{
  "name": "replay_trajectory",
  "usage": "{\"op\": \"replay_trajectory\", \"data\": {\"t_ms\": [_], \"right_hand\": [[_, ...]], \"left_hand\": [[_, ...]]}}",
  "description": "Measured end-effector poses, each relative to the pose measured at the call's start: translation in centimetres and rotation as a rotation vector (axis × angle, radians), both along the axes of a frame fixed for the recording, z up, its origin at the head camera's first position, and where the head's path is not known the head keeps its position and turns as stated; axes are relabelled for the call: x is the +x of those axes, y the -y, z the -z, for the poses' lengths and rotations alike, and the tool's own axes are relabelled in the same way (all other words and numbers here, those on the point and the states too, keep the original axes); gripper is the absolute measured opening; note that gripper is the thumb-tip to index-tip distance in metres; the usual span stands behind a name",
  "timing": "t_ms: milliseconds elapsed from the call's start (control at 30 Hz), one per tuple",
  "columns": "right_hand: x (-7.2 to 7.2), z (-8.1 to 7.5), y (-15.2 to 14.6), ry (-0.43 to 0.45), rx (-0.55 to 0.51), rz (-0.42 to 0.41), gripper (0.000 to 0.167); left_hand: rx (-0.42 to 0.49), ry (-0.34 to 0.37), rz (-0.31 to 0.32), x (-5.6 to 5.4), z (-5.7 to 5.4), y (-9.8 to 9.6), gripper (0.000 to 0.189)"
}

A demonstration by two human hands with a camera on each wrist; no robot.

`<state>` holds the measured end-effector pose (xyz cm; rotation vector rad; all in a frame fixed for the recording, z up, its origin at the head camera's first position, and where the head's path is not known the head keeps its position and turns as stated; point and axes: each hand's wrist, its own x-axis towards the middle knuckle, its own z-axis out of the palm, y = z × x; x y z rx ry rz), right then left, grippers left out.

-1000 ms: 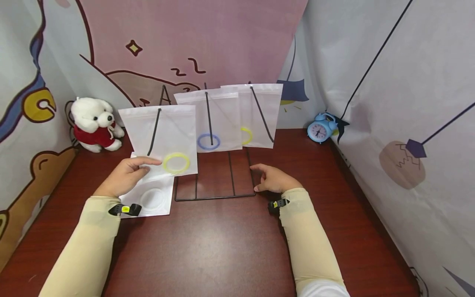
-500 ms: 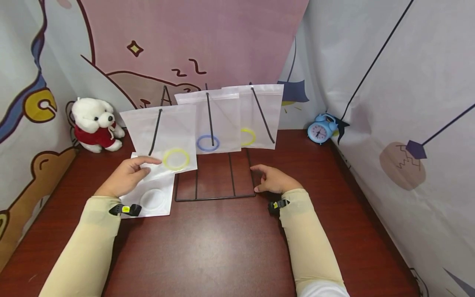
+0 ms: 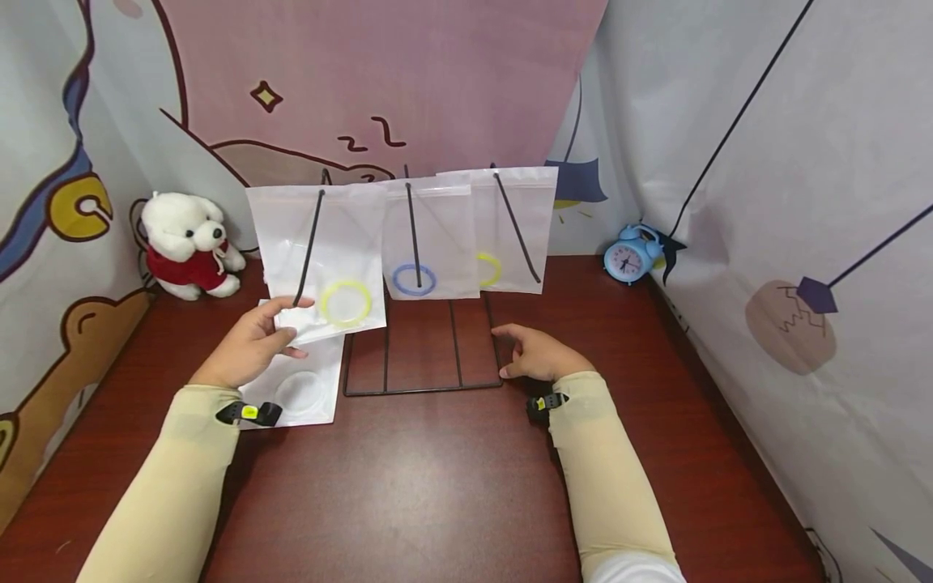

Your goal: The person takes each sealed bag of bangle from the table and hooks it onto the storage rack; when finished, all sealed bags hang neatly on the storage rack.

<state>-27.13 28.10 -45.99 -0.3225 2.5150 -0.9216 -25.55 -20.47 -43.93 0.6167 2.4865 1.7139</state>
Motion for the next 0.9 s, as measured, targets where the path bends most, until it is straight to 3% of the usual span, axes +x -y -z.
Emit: {"op": "replay_trajectory", "data": {"t_ms": [233, 400, 567, 733, 900], "right_hand": [[0.0, 0.1, 0.0, -0.003, 0.003, 0.001, 0.078], [-0.1, 0.1, 0.0, -0.007, 0.001, 0.001, 0.079], [-0.1, 0.3, 0.0, -0.007, -0.002, 0.0, 0.079], [-0.1, 0.2, 0.0, -0.01, -0.002, 0.001, 0.079], [-0.1, 0.2, 0.0, -0.006, -0.003, 0.005, 0.079]], "left_hand": [[0.127, -0.004, 0.004, -0.1, 0.4, -0.5, 0.053], [0.169, 0.004, 0.004, -0.3, 0.7, -0.7, 0.055], [0.125, -0.047, -0.006, -0.6, 1.1, -0.3, 0.055], [0.012, -0.119, -0.069, -0.8, 1.4, 0.4, 0.055], [-0.036, -0.13, -0.128, -1.0, 1.5, 1.0, 0.053]]}}
